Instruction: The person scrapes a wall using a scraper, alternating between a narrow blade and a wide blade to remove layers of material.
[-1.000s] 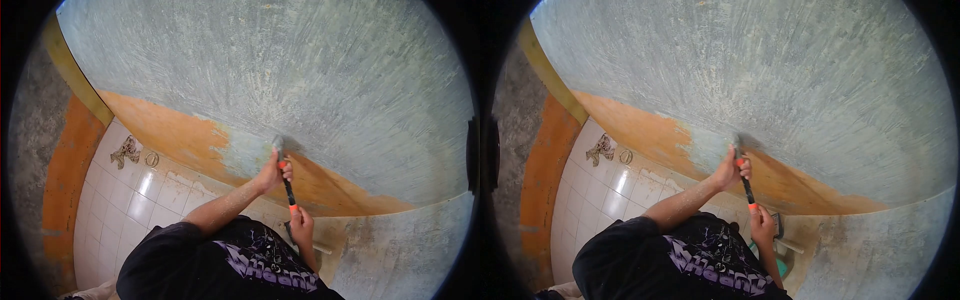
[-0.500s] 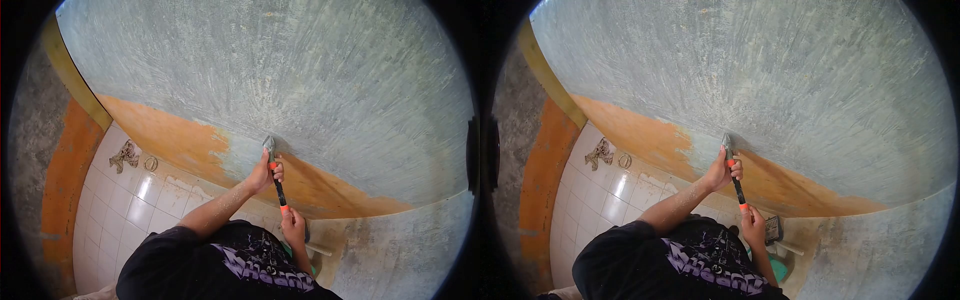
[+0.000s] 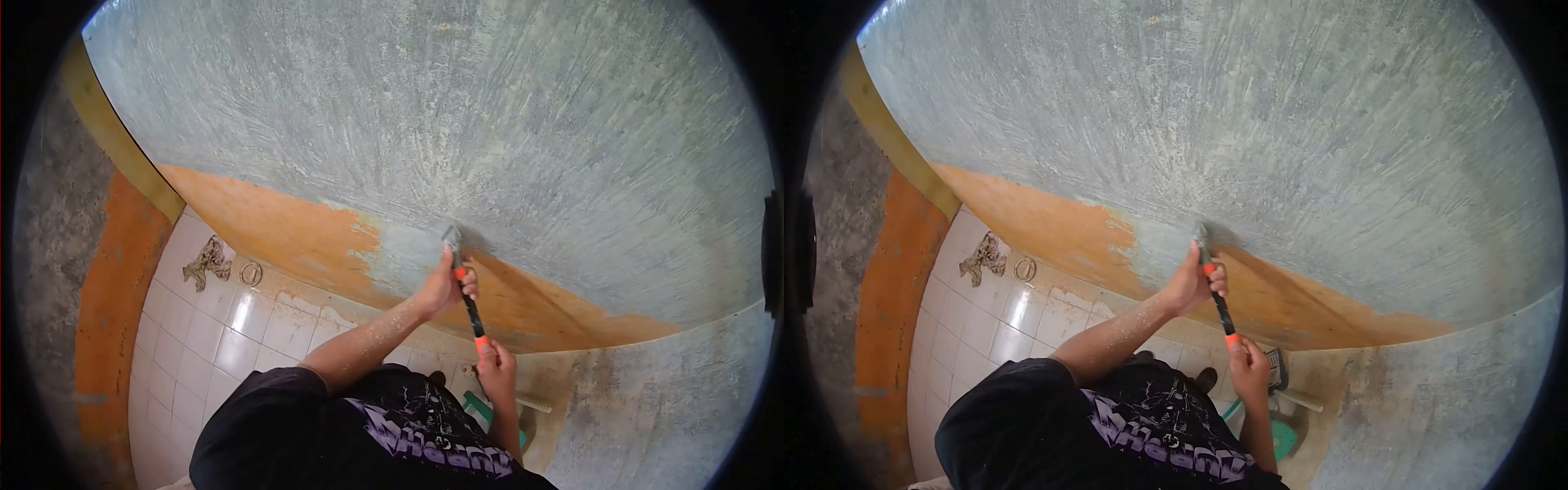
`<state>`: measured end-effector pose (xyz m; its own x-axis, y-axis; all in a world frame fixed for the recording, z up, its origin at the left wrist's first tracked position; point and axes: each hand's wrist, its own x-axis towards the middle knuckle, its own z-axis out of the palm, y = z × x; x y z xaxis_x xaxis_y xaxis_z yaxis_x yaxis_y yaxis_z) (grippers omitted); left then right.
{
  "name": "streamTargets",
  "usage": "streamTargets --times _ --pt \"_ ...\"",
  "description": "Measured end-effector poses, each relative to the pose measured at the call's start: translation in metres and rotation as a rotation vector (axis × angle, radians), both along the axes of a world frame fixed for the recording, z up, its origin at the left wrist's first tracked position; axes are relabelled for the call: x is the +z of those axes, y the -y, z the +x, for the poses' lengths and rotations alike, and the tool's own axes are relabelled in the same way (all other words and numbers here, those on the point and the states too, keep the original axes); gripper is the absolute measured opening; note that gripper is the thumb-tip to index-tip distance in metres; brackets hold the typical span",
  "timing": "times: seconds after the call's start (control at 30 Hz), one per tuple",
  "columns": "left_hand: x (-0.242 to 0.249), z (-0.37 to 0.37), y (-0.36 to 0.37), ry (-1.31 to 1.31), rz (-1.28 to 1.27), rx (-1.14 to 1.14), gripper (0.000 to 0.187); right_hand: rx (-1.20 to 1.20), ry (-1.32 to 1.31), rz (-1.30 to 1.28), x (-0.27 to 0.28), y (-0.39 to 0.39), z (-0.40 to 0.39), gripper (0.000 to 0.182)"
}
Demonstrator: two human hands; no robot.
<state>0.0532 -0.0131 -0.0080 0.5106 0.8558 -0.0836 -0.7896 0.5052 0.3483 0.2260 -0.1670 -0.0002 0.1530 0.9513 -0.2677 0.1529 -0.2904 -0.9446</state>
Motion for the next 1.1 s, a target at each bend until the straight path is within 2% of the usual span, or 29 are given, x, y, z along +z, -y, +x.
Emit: streamTargets --times 0.03,0.13,0.27,0.37,0.47,0.57,0.67,0.77,0.87,0.97,1.1 --pt "-0.004 0.005 -0.001 -0.030 0.020 -0.021 0.060 -0.008 -0.028 -0.022 0.003 0.001 0.003 0.030" --pt "-0.009 -0.020 -0.004 0.019 0.010 0.072 0.060 0.096 0.204 0.105 0.000 -0.012 -0.014 0.030" --pt "-0.006 -0.036 -0.005 -0.035 0.055 0.073 0.060 0.063 0.101 0.049 -0.008 -0.008 -0.033 0.031" --pt "-0.003 -0.018 -0.004 -0.044 0.041 0.045 0.060 0.004 0.018 0.021 0.002 -0.006 -0.019 0.032" --pt "0.000 -0.030 -0.004 -0.033 0.028 0.080 0.060 0.099 0.140 0.050 0.002 -0.019 -0.023 0.032" --pt "-0.003 -0.061 -0.009 -0.072 0.063 0.125 0.060 0.117 0.102 0.047 -0.004 -0.026 -0.047 0.032" --pt "-0.007 -0.053 -0.010 -0.010 0.064 0.130 0.060 0.061 0.005 0.066 -0.011 -0.022 -0.044 0.032" --pt "0.004 -0.040 -0.007 -0.043 0.020 0.092 0.060 0.035 0.002 -0.013 0.009 -0.018 -0.032 0.033" --pt "0.001 -0.063 -0.010 -0.018 0.006 0.147 0.061 0.135 0.195 0.193 0.001 -0.033 -0.053 0.033" --pt "-0.003 -0.099 -0.018 -0.030 0.030 0.235 0.061 0.158 0.071 0.082 -0.001 -0.046 -0.083 0.032" --pt "-0.002 -0.082 -0.013 -0.038 0.025 0.177 0.061 0.107 0.073 0.109 -0.005 -0.031 -0.070 0.031"
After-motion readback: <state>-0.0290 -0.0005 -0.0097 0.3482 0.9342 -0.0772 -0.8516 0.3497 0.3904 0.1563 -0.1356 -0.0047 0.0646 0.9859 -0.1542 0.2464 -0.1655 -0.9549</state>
